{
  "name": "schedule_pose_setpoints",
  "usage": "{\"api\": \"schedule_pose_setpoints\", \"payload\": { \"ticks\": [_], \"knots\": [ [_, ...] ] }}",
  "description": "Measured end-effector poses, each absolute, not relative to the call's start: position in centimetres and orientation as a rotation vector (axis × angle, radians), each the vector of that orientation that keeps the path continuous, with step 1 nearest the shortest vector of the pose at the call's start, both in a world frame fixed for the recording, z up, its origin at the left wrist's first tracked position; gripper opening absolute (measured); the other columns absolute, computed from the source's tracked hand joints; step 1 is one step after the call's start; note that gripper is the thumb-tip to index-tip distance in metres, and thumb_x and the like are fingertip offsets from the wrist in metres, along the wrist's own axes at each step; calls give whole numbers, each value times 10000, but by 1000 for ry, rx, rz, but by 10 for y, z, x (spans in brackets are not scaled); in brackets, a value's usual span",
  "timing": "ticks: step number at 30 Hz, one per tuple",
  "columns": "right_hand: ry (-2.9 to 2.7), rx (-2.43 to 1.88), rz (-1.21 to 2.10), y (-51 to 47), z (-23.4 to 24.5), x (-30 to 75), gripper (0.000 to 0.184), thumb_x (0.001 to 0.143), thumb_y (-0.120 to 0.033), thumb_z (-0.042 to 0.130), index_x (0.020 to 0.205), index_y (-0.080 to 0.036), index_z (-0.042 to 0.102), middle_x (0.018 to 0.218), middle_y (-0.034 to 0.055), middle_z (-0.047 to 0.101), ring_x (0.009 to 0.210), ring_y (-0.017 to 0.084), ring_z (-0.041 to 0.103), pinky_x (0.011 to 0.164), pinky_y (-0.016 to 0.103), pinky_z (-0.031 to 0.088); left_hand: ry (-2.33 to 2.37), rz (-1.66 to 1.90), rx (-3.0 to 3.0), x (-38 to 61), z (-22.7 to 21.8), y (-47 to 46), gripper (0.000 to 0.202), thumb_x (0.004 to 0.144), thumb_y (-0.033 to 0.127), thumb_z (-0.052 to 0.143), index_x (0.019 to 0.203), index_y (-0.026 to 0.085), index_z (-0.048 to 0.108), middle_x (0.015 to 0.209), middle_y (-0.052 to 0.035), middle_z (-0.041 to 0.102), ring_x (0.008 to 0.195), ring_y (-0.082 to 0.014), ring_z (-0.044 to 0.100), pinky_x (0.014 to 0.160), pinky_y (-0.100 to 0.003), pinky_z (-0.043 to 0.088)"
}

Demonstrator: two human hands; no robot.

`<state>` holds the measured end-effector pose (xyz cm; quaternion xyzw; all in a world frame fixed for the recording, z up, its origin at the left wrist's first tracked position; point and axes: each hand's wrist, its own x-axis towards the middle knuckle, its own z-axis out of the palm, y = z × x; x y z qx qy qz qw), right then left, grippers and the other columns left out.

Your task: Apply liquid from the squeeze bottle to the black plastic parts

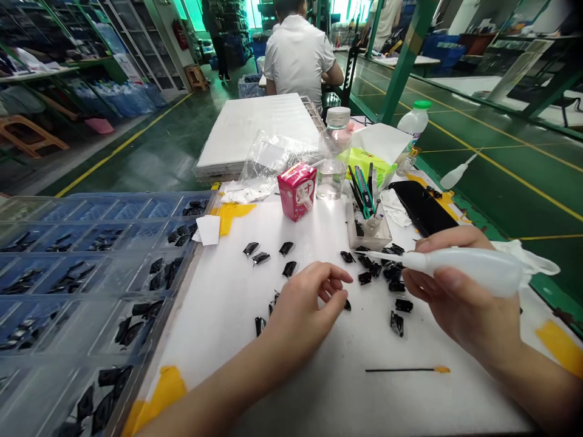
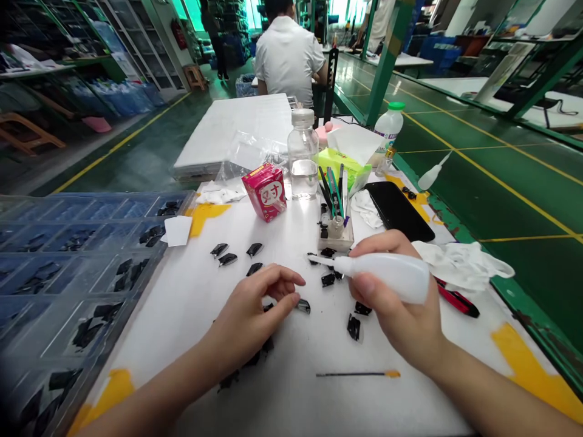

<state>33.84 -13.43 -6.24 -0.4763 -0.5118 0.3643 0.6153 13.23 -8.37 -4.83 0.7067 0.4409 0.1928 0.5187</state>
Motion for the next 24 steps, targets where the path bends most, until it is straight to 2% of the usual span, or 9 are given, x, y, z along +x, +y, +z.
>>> {"api": "schedule_pose_setpoints", "payload": {
  "ticks": [2,5,7,10,13,16,19,21,24],
  "knots": [
    [-1121,-1014,897,-132,-59,337,122,869,-328,637,969,-272,595,578,-54,450,468,103,401,413,252,317,1095,482,2073,130,-50,-84,224,873,107,524,1061,173,628,1012,-68,657,961,-232,595,869,-386,464],
    [-1079,-998,926,-130,-58,337,127,853,-310,661,961,-259,618,590,-49,476,472,99,417,403,243,321,1037,249,2334,129,-56,-87,290,846,116,573,1132,145,613,1124,-101,658,1056,-292,545,922,-453,446],
    [-1063,-1014,936,-129,-60,338,135,846,-313,669,961,-258,624,597,-46,484,476,101,423,399,243,326,969,105,2379,130,-59,-88,266,853,108,567,1111,127,629,1105,-105,675,1042,-297,545,911,-454,452],
    [-1057,-1028,965,-129,-61,339,159,846,-316,668,988,-260,623,586,-49,482,472,101,417,399,241,324,911,67,2372,131,-60,-89,219,881,78,515,1044,121,656,1024,-99,696,999,-279,564,884,-426,452],
    [-1070,-1025,981,-130,-62,339,170,856,-334,655,1008,-263,621,567,-53,471,472,106,417,407,245,330,941,163,2173,132,-54,-89,160,898,120,521,958,152,666,981,-85,699,914,-238,604,824,-373,454],
    [-1109,-1032,982,-134,-64,341,179,880,-362,621,1032,-267,626,558,-49,467,484,121,429,419,262,331,950,267,1720,133,-48,-87,53,905,207,567,928,180,607,913,-58,729,823,-183,625,747,-303,449],
    [-1172,-1039,971,-139,-68,346,188,896,-390,588,1039,-278,639,594,-28,512,485,129,429,421,277,328,910,364,1303,132,-46,-85,130,919,282,594,928,201,492,926,-52,771,812,-143,604,745,-264,436],
    [-1210,-1056,907,-141,-70,348,176,876,-409,613,990,-282,657,690,4,581,537,141,480,430,281,351,882,428,1148,132,-47,-85,176,919,309,613,986,201,491,980,-56,777,790,-118,582,750,-249,437],
    [-1246,-1096,748,-142,-70,349,188,834,-456,661,893,-278,682,815,38,629,718,188,596,522,296,449,816,481,1023,133,-48,-85,330,892,297,666,1186,191,558,1029,-66,763,781,-107,603,770,-251,473]
  ]
}}
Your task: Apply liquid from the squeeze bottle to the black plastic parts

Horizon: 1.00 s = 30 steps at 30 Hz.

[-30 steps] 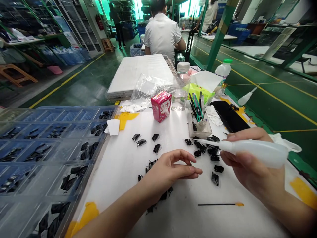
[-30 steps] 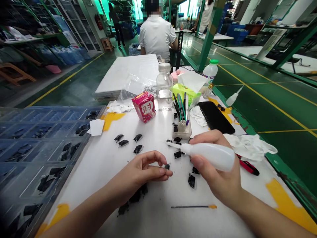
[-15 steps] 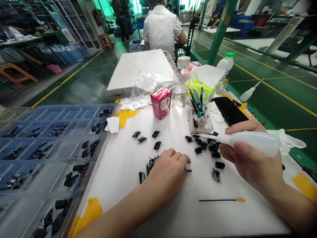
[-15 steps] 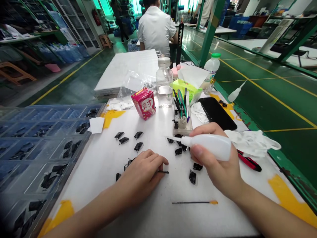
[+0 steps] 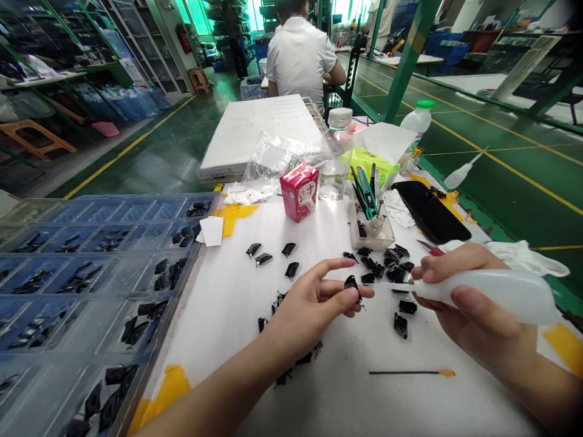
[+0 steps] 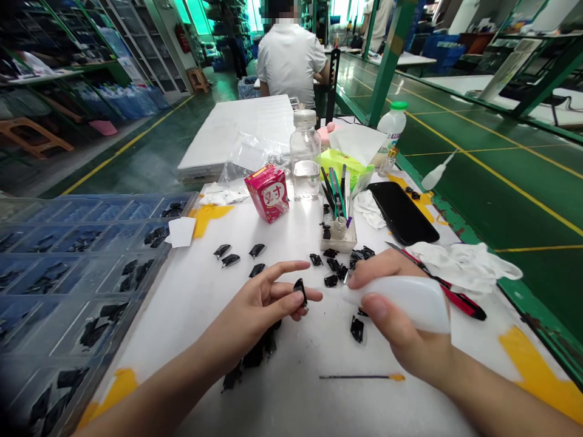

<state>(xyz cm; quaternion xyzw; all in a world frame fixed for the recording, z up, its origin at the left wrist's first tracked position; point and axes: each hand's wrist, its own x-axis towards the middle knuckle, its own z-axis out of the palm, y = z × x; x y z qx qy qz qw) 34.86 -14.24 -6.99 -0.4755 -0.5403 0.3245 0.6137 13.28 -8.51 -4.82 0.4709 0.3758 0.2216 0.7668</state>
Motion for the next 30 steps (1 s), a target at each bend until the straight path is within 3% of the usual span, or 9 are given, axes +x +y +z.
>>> {"api": "schedule_pose_setpoints", "payload": {
  "ticks": [2,7,12,20,30],
  "knots": [
    [-1281,-1096,715,-143,-68,347,223,846,-491,636,881,-280,698,794,35,632,695,187,614,528,301,464,787,480,982,134,-47,-86,352,871,254,694,1203,168,614,1050,-83,748,833,-122,638,814,-265,497],
    [-1412,-1042,786,-142,-64,344,293,909,-494,539,893,-270,727,713,23,651,445,113,509,368,273,351,761,435,919,136,-45,-87,295,832,153,715,1122,138,664,1141,-95,711,928,-138,661,890,-267,499],
    [-1467,-1093,789,-142,-62,343,296,912,-487,539,861,-278,742,728,20,694,430,103,540,333,238,340,751,419,963,136,-45,-90,265,831,101,691,1091,136,650,1151,-83,692,909,-117,648,865,-243,489],
    [-1440,-1142,829,-140,-56,339,289,894,-451,564,784,-269,759,684,47,694,442,135,511,338,262,336,755,422,1037,137,-43,-92,215,846,96,651,1056,143,646,1096,-70,683,948,-148,639,888,-285,473],
    [-1446,-1166,870,-144,-61,341,309,922,-454,520,825,-278,755,629,38,654,435,137,499,361,271,327,786,383,1063,137,-41,-93,220,845,127,653,1063,144,636,1084,-88,700,880,-151,649,832,-291,466]
  ]
}}
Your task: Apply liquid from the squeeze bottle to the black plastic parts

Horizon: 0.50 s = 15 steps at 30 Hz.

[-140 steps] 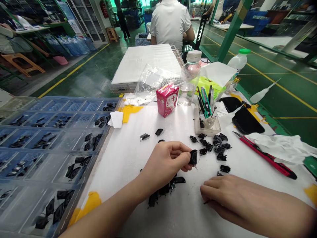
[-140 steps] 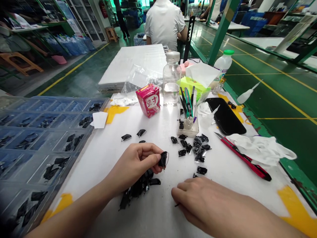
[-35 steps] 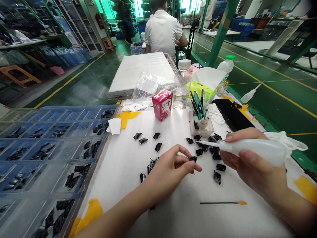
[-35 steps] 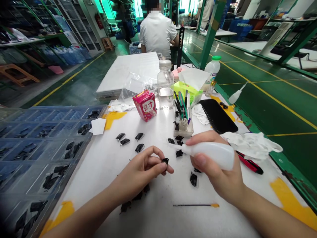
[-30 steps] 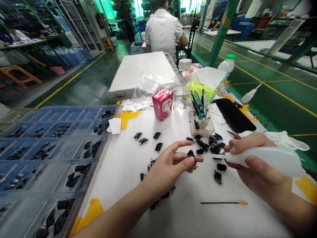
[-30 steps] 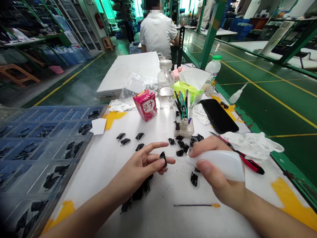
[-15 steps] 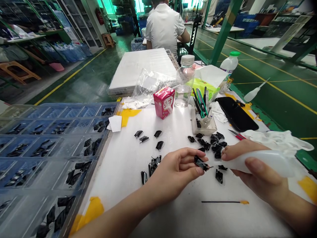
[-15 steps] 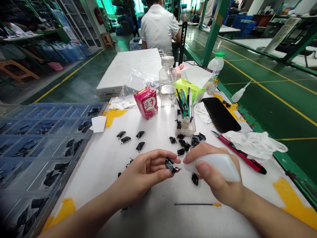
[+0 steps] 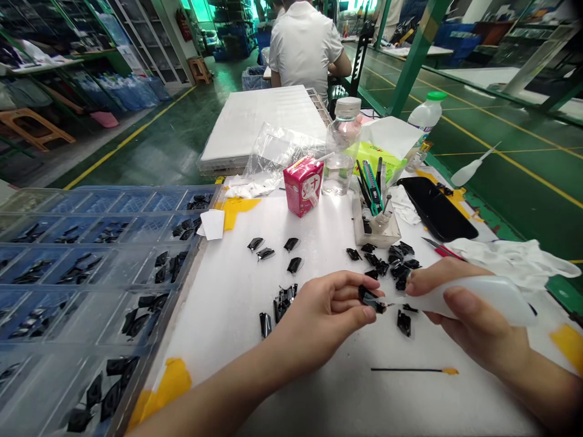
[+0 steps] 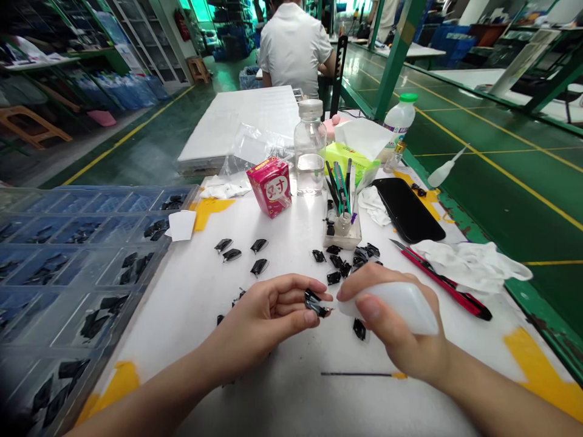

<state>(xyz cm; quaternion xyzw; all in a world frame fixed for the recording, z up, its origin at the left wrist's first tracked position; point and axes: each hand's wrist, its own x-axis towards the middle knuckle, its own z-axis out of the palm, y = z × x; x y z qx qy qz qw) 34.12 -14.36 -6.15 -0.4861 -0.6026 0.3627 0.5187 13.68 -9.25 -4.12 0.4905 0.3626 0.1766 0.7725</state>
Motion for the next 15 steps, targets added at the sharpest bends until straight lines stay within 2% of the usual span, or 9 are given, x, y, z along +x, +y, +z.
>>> {"api": "schedule_pose_setpoints", "payload": {
  "ticks": [8,15],
  "knots": [
    [-1455,-1153,838,-144,-61,340,307,922,-442,520,812,-269,748,674,43,674,452,139,502,421,294,396,786,379,1074,137,-42,-92,218,852,134,649,1069,144,630,1081,-90,698,886,-158,650,815,-288,463],
    [-1440,-1174,841,-145,-62,341,312,912,-450,525,801,-267,752,646,49,663,446,143,497,384,288,372,783,385,1079,137,-42,-92,202,853,137,647,1054,150,632,1075,-86,696,909,-169,652,824,-292,465]
  ]
}}
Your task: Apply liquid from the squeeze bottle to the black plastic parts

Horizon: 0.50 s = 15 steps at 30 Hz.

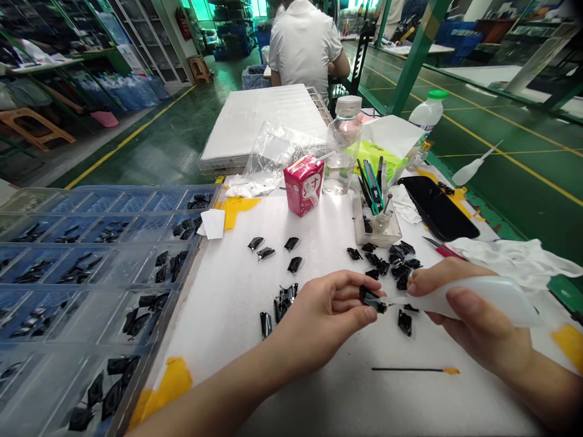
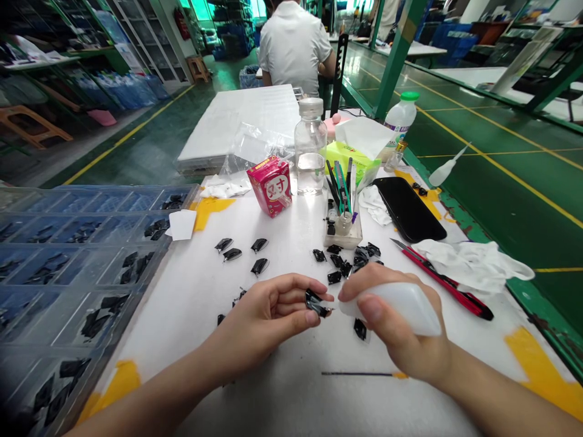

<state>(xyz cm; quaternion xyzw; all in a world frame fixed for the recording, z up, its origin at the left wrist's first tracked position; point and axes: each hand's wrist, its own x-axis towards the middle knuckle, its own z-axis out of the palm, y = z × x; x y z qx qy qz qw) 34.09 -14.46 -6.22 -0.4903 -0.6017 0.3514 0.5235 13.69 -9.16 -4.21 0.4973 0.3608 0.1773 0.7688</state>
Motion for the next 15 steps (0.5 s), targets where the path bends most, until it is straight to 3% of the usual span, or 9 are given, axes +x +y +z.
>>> {"api": "schedule_pose_setpoints", "payload": {
  "ticks": [10,15],
  "knots": [
    [-1422,-1176,869,-143,-62,342,327,908,-479,533,804,-265,757,649,48,666,436,135,499,363,278,346,779,397,1059,137,-42,-93,165,851,127,653,1014,146,640,984,-59,693,820,-122,619,751,-241,442],
    [-1438,-1139,810,-143,-61,342,296,901,-462,549,804,-273,755,645,43,675,404,134,510,331,279,336,783,391,1034,136,-43,-93,164,848,126,659,1008,158,640,948,-46,697,877,-140,641,800,-255,455]
  ]
}}
